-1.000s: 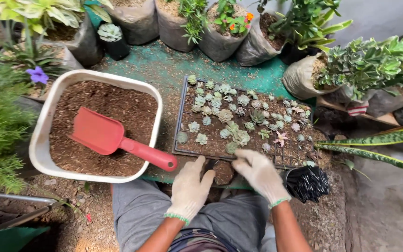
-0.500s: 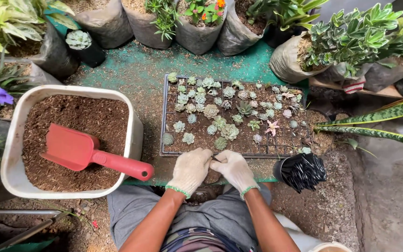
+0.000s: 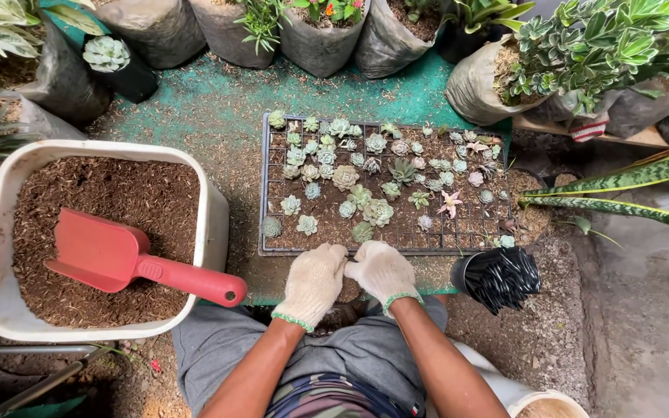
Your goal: Planting small succulents into pots using soil and a trowel
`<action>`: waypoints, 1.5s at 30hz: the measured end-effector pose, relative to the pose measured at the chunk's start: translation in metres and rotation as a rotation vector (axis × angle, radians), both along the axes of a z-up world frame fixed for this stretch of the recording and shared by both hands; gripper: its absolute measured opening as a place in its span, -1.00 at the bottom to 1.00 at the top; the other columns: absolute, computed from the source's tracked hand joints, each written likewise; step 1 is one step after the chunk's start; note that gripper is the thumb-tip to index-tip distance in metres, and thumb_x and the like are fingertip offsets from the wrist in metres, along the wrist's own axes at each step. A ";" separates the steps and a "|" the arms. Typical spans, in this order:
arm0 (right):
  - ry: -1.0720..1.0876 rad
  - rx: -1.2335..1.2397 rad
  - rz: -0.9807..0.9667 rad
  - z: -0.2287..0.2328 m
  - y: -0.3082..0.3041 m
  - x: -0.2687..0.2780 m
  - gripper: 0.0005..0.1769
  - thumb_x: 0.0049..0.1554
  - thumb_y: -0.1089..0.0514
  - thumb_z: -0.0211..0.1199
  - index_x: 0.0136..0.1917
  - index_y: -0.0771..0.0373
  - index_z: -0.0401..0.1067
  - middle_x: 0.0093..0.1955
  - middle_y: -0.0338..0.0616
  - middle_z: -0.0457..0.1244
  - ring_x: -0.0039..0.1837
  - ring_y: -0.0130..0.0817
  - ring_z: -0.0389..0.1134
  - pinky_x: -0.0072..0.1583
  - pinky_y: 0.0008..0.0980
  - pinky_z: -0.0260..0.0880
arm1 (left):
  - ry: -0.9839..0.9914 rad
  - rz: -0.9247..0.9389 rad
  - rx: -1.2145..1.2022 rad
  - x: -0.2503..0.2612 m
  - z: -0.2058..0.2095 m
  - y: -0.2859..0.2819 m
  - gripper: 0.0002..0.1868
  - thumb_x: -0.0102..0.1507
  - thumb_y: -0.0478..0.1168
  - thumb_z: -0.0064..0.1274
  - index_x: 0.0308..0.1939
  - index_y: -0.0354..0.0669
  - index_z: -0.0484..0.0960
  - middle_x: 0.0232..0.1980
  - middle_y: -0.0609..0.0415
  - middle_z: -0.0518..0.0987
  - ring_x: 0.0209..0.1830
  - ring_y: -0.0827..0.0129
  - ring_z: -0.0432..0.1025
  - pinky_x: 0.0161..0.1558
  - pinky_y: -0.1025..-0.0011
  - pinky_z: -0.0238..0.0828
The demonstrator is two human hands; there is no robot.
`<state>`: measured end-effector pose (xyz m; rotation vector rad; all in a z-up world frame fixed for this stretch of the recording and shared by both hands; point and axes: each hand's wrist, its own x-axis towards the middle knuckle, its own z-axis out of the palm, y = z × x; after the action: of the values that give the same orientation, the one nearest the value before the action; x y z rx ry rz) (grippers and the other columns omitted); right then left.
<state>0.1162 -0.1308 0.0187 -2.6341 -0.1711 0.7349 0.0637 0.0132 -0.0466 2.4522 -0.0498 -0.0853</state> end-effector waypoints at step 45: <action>0.006 -0.206 -0.087 -0.025 0.008 -0.009 -0.50 -0.09 -0.39 0.24 -0.10 -0.01 0.46 0.01 -0.19 0.42 0.11 -0.04 0.43 0.05 -0.01 0.36 | 0.011 0.215 -0.047 -0.030 -0.005 -0.012 -0.86 0.34 -0.16 -0.07 -0.32 -0.01 0.41 -0.45 -0.06 0.52 -0.45 -0.24 0.46 -0.43 -0.11 0.27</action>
<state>0.1070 -0.1223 -0.0066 -2.8125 0.0228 0.7672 0.0333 0.0017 -0.0513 2.3944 0.2144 -0.0027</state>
